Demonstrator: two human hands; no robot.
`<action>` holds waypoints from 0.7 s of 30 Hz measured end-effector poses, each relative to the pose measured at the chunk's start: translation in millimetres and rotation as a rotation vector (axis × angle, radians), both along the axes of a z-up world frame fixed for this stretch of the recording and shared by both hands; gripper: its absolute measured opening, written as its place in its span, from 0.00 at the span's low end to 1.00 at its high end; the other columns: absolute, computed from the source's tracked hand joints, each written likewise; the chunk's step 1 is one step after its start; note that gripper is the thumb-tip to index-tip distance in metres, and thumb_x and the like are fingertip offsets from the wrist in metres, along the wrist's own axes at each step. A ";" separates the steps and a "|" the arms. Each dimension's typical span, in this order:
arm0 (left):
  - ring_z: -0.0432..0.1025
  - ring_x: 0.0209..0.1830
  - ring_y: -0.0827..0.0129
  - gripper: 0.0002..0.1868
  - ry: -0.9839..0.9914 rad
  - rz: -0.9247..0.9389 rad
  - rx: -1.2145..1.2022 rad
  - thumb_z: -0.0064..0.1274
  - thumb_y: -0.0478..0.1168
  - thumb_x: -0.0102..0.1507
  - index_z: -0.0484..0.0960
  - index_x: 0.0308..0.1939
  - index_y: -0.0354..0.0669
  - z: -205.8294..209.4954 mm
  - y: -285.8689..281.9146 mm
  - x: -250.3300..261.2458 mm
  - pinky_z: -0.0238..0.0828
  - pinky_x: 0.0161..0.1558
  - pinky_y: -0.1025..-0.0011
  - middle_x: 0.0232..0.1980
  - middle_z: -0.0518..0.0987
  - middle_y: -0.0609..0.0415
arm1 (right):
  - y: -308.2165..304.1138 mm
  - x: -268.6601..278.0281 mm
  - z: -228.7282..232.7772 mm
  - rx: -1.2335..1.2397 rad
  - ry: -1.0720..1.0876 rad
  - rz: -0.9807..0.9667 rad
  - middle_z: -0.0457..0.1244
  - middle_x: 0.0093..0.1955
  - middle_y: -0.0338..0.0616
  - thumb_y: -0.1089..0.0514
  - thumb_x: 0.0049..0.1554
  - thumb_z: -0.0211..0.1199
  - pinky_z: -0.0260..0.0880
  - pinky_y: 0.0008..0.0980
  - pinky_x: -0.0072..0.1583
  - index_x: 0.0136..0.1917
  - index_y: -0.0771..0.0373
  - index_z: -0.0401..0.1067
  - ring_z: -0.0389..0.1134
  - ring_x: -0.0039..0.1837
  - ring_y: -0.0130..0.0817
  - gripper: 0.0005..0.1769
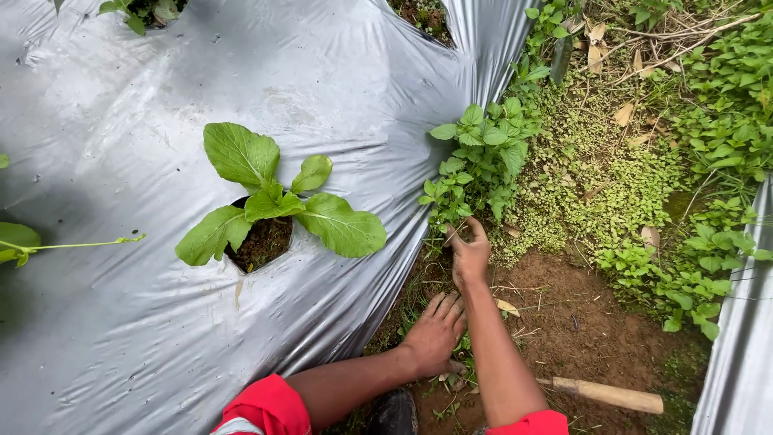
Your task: The person uses a small hand hoe to loosen the soil and remove weeds from the edge of a garden bed covered with plastic mulch. They pull the weeds out by hand and toss them aside, working along the row of plants.
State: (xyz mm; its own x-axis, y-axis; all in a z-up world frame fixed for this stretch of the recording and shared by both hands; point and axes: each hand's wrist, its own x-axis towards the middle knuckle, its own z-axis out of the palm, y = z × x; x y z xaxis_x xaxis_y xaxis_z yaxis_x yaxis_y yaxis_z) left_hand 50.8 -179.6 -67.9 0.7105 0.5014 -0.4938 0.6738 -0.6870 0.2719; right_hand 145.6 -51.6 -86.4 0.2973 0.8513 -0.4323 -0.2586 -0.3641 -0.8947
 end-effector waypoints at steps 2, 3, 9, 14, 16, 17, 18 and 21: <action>0.33 0.85 0.46 0.60 -0.007 -0.001 -0.008 0.46 0.76 0.59 0.46 0.80 0.39 2.7 -1.9 -1.0 0.20 0.80 0.48 0.83 0.43 0.37 | 6.4 -7.2 -2.9 -0.128 -0.249 -0.063 0.62 0.73 0.50 0.52 0.51 0.72 0.59 0.45 0.78 0.68 0.62 0.68 0.61 0.76 0.49 0.35; 0.33 0.85 0.46 0.60 -0.006 -0.002 -0.009 0.46 0.76 0.59 0.46 0.80 0.39 2.4 -1.6 -0.9 0.20 0.80 0.48 0.83 0.43 0.37 | 9.6 -4.3 -8.0 -0.129 -0.248 -0.063 0.62 0.73 0.50 0.52 0.51 0.72 0.59 0.45 0.78 0.68 0.62 0.68 0.61 0.76 0.49 0.35; 0.31 0.85 0.48 0.61 -0.054 0.033 -0.015 0.46 0.76 0.59 0.42 0.81 0.40 0.9 -1.5 -1.0 0.19 0.79 0.50 0.84 0.40 0.40 | 12.6 25.0 -35.9 -0.064 -0.211 -0.208 0.70 0.57 0.52 0.65 0.54 0.71 0.77 0.35 0.65 0.59 0.66 0.73 0.73 0.61 0.44 0.20; 0.25 0.84 0.50 0.64 0.001 -0.004 0.038 0.38 0.78 0.59 0.29 0.81 0.39 10.5 2.2 -2.0 0.16 0.78 0.52 0.85 0.31 0.44 | -4.8 52.7 -48.9 0.009 0.231 -0.391 0.51 0.80 0.57 0.68 0.50 0.70 0.67 0.37 0.72 0.77 0.73 0.52 0.64 0.71 0.45 0.46; 0.26 0.84 0.49 0.64 0.012 -0.011 0.029 0.38 0.78 0.60 0.30 0.81 0.39 10.6 3.4 -1.9 0.17 0.78 0.51 0.85 0.32 0.43 | -17.7 41.7 -27.4 0.031 0.247 -0.220 0.58 0.67 0.53 0.66 0.54 0.68 0.70 0.25 0.57 0.74 0.70 0.59 0.67 0.60 0.37 0.37; 0.26 0.84 0.48 0.63 0.024 -0.013 0.019 0.38 0.78 0.60 0.30 0.81 0.40 10.7 3.2 -1.5 0.18 0.78 0.51 0.85 0.32 0.42 | -24.7 36.3 -16.6 0.050 0.263 -0.044 0.66 0.54 0.49 0.65 0.57 0.65 0.73 0.12 0.42 0.71 0.68 0.65 0.70 0.48 0.29 0.29; 0.26 0.84 0.48 0.63 0.025 -0.013 0.018 0.38 0.78 0.60 0.30 0.81 0.40 4.7 1.6 -0.7 0.18 0.78 0.51 0.85 0.32 0.42 | -24.0 26.0 -5.5 0.049 0.264 -0.044 0.66 0.54 0.49 0.65 0.57 0.65 0.73 0.12 0.42 0.71 0.68 0.65 0.70 0.48 0.29 0.29; 0.32 0.85 0.47 0.63 -0.010 -0.008 0.052 0.44 0.78 0.59 0.40 0.81 0.38 -8.9 -0.7 -0.1 0.19 0.79 0.48 0.84 0.39 0.38 | -18.5 0.1 13.2 0.060 -0.242 0.201 0.62 0.73 0.49 0.53 0.53 0.69 0.63 0.45 0.75 0.69 0.61 0.67 0.63 0.74 0.45 0.31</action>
